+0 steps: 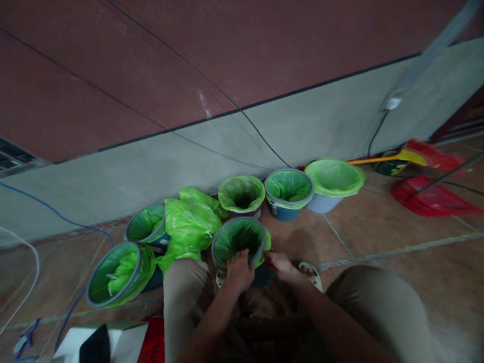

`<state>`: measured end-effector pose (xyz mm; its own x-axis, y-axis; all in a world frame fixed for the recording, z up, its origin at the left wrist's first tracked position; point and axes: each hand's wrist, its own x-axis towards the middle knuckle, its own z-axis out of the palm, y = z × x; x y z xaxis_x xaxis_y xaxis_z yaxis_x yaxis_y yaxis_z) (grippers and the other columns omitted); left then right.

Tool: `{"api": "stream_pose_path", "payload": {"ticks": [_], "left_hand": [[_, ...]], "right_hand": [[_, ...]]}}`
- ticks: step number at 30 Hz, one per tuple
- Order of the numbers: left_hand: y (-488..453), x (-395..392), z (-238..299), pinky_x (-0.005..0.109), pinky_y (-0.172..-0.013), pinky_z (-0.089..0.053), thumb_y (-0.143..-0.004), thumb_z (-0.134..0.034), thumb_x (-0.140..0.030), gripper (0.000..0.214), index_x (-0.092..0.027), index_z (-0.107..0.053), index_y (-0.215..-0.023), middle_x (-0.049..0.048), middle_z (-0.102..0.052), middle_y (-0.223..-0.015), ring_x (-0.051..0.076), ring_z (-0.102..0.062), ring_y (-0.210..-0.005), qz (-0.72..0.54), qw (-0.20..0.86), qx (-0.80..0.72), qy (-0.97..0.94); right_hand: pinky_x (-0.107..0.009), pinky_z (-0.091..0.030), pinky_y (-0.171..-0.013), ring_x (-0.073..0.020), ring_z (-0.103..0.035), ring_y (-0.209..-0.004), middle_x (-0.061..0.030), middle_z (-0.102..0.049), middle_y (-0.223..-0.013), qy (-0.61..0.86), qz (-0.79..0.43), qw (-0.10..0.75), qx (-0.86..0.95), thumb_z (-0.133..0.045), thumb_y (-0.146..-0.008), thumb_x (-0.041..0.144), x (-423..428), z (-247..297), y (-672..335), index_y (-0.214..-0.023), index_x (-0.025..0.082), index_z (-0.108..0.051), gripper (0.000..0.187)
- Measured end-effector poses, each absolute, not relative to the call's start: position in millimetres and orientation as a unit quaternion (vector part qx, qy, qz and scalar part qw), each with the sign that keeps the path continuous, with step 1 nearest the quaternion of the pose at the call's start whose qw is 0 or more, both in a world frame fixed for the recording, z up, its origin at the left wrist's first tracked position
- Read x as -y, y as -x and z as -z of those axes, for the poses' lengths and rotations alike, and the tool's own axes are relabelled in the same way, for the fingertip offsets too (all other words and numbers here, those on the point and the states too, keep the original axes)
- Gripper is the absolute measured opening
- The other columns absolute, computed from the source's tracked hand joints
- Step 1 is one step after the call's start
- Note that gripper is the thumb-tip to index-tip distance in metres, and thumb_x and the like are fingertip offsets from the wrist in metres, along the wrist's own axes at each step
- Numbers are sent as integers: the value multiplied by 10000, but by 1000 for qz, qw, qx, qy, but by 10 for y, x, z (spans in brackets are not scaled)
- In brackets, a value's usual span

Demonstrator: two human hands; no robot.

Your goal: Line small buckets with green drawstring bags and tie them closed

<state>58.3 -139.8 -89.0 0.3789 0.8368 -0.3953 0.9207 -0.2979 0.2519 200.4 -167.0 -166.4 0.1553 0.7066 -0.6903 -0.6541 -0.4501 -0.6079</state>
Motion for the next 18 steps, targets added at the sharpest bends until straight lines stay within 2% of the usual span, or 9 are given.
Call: {"api": "stream_pose_path", "payload": {"ticks": [2, 6, 12, 18], "left_hand": [[-691, 1385, 912, 363, -1025, -385, -898, -490, -314, 490, -160, -440, -1360, 133, -574, -1323, 243, -537, -1215, 84, 225, -540, -807], [-815, 1378, 1017, 305, -915, -440, -949, -365, -236, 301, -170, -506, -1206, 104, -677, -1085, 207, -633, -1048, 94, 232, -527, -812], [-783, 1418, 1078, 278, -839, -455, -916, -375, -160, 265, -171, -476, -1161, 97, -688, -1020, 199, -658, -990, 117, 247, -527, -805], [-710, 1456, 986, 323, -879, -454, -849, -415, -108, 315, -171, -510, -1143, 100, -680, -1036, 223, -648, -1007, 136, 224, -510, -820]], "right_hand": [[-258, -478, -576, -125, -560, -500, 33, -602, -535, 553, -658, 510, 29, -648, -621, 113, 1671, 1660, -1955, -684, 195, -616, 108], [-252, -476, -562, -122, -553, -491, 40, -601, -533, 559, -659, 503, 24, -613, -615, 89, 1657, 1690, -1944, -671, 206, -598, 130], [-255, -504, -621, -136, -614, -607, 16, -658, -668, 542, -646, 537, 3, -595, -714, 205, 1600, 1755, -2100, -765, 210, -615, 55], [-254, -474, -567, -137, -582, -546, 21, -608, -578, 576, -635, 514, -19, -624, -693, 168, 1653, 1859, -2069, -705, 223, -586, 67]]}}
